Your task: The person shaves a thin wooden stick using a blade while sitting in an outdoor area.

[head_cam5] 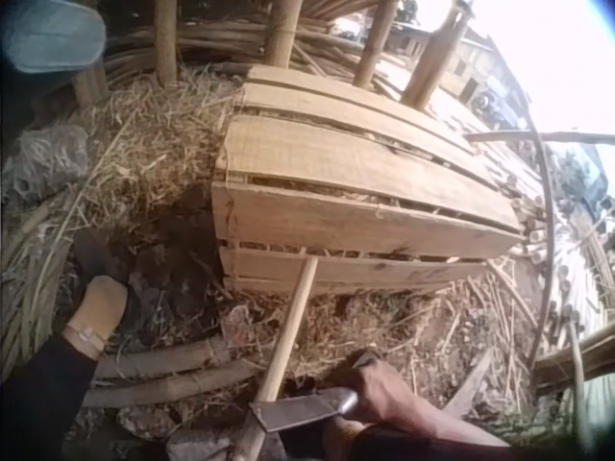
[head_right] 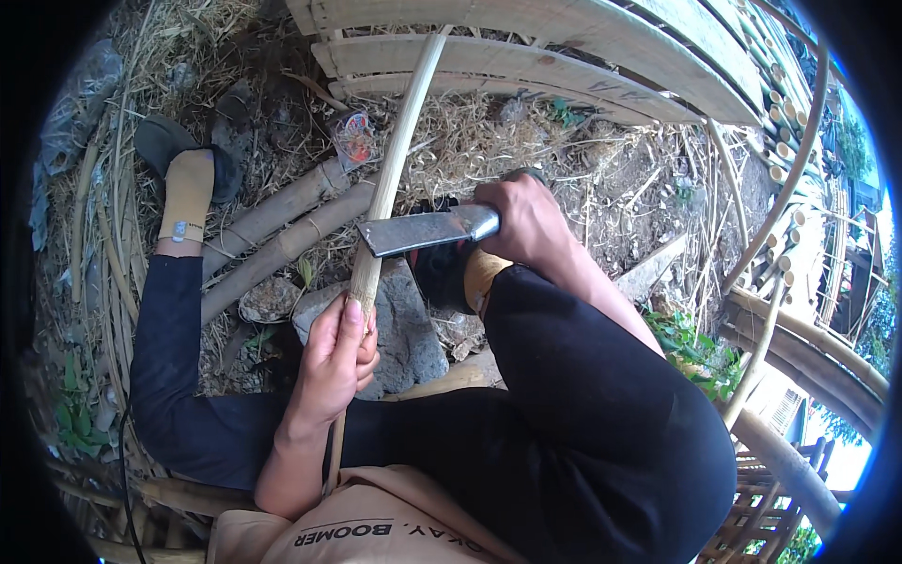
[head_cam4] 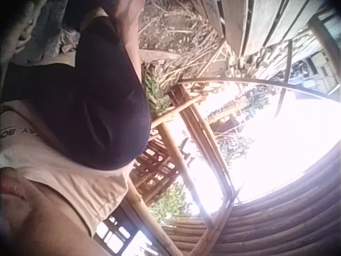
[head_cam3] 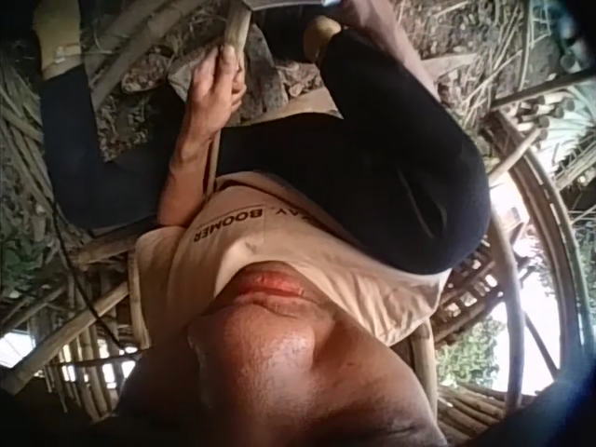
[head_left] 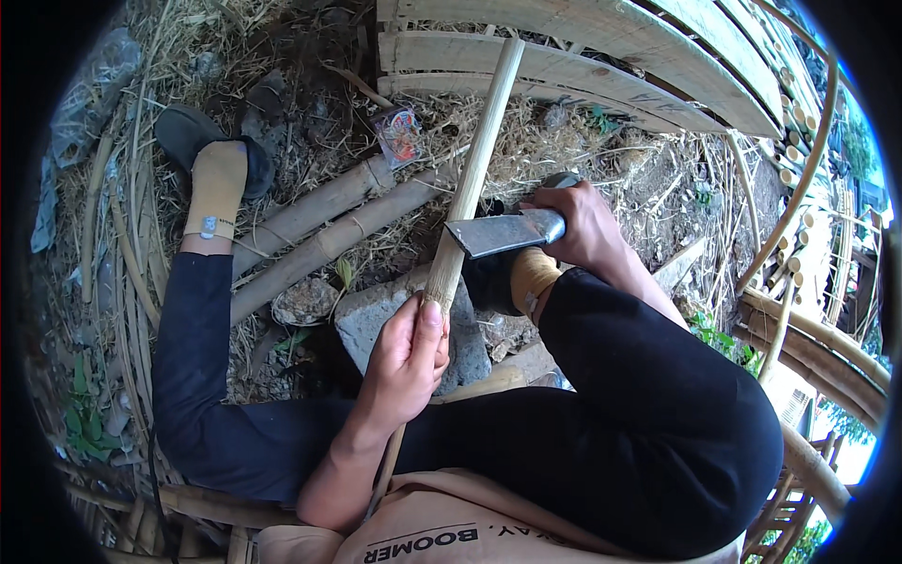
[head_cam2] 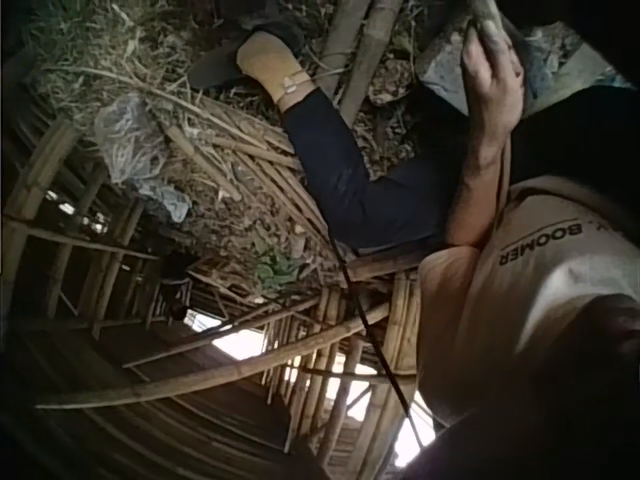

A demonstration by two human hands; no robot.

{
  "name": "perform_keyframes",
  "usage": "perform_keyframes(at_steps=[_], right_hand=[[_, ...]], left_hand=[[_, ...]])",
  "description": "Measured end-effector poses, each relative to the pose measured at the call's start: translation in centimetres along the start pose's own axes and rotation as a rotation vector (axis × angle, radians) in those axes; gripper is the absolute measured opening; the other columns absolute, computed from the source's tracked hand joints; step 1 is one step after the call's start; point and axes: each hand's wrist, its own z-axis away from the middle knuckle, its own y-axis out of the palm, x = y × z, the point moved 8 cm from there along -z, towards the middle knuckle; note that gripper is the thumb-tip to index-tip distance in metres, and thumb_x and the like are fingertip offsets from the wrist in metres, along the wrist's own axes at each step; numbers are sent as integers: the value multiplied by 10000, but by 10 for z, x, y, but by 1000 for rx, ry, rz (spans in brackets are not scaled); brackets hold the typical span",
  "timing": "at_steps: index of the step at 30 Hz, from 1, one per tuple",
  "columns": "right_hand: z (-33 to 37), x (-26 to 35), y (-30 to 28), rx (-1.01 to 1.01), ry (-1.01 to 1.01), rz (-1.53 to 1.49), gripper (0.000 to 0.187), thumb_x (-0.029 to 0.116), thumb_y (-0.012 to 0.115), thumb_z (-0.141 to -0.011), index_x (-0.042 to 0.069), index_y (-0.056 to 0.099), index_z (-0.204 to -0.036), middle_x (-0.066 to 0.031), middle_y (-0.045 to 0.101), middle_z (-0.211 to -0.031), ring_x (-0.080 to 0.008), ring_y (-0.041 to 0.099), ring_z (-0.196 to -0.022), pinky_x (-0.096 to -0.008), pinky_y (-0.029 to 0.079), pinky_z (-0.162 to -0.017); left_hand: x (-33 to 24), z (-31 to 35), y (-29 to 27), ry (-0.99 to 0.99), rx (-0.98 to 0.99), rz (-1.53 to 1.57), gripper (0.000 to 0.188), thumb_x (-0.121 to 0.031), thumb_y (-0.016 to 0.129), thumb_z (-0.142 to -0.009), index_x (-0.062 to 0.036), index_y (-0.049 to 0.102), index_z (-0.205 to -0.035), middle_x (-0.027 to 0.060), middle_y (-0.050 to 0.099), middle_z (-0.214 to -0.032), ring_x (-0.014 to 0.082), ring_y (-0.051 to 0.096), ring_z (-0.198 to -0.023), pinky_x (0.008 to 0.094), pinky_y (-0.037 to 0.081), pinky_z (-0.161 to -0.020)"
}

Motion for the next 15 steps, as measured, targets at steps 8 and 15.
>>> perform_keyframes(at_steps=[8,15], right_hand=[[11,-4,9,-21,13,-109,266,127,759,-650,103,753,-915,-146,699,-750,-366,688,-729,-441,538,-688],[9,-3,11,-29,-25,-7,194,175,776,-673,87,686,-821,-146,669,-678,-382,680,-695,-464,532,-653]], left_hand=[[6,-1,13,-50,48,52,330,-388,397,-1111,-105,461,-954,-73,318,-616,4,250,-446,205,179,-390],[8,-7,0,-110,96,171,332,-408,397,-1108,-111,466,-975,-82,273,-605,-2,199,-439,206,132,-381]])
